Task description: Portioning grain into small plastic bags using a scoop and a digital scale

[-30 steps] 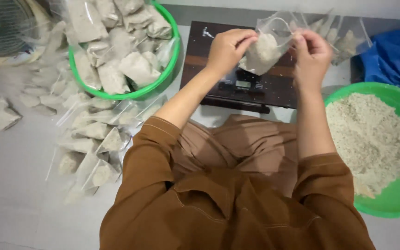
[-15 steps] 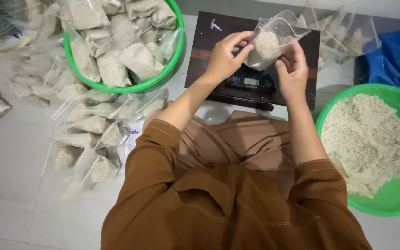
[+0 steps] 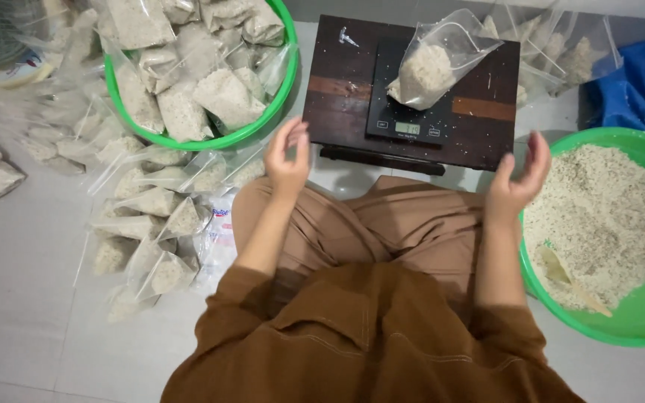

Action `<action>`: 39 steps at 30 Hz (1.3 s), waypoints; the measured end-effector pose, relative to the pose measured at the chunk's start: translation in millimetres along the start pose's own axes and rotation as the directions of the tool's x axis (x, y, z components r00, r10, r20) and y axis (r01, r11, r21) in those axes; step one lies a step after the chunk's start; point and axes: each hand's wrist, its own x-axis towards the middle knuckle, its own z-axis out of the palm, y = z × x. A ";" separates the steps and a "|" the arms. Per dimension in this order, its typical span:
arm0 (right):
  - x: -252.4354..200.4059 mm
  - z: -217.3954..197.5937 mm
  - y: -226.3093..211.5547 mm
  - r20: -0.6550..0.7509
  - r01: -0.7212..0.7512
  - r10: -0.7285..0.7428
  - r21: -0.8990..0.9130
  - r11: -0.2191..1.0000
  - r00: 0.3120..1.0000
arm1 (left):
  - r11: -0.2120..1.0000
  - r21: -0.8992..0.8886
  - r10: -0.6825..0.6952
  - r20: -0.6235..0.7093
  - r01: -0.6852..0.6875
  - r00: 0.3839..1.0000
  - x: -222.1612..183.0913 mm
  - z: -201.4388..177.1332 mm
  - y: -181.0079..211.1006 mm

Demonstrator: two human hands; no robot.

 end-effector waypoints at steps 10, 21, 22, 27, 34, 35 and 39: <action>-19.7 1.7 -8.4 0.032 0.129 -0.127 -0.062 0.990 0.991 | 0.989 -0.036 -0.147 -0.064 0.145 0.987 -22.1 -0.9 -24.6; -19.7 4.5 -20.3 0.029 0.180 -0.178 -0.098 0.979 0.984 | 0.995 -0.031 -0.093 -0.102 0.091 0.990 -24.0 3.2 -7.7; -18.3 5.0 -20.0 0.025 0.183 -0.181 -0.095 0.979 0.983 | 0.996 -0.030 -0.087 -0.103 0.085 0.991 -20.2 20.4 -1.1; -17.1 3.9 -23.4 0.017 0.179 -0.178 -0.086 0.980 0.984 | 0.982 -0.031 0.184 -0.067 -0.186 0.981 -10.4 117.7 52.3; -22.9 -1.9 -48.1 0.042 -0.041 0.053 -0.248 0.968 0.998 | 0.968 0.241 0.105 -0.117 -0.074 0.988 3.5 229.5 50.4; -24.7 -2.7 -45.8 0.056 -0.054 0.067 -0.202 0.978 0.996 | 0.963 0.268 0.060 -0.148 -0.019 0.987 5.1 234.3 52.0; -29.3 -0.9 -37.2 0.064 -0.066 0.078 -0.170 0.983 0.995 | 0.977 0.209 0.003 -0.156 0.030 0.988 15.3 244.2 32.4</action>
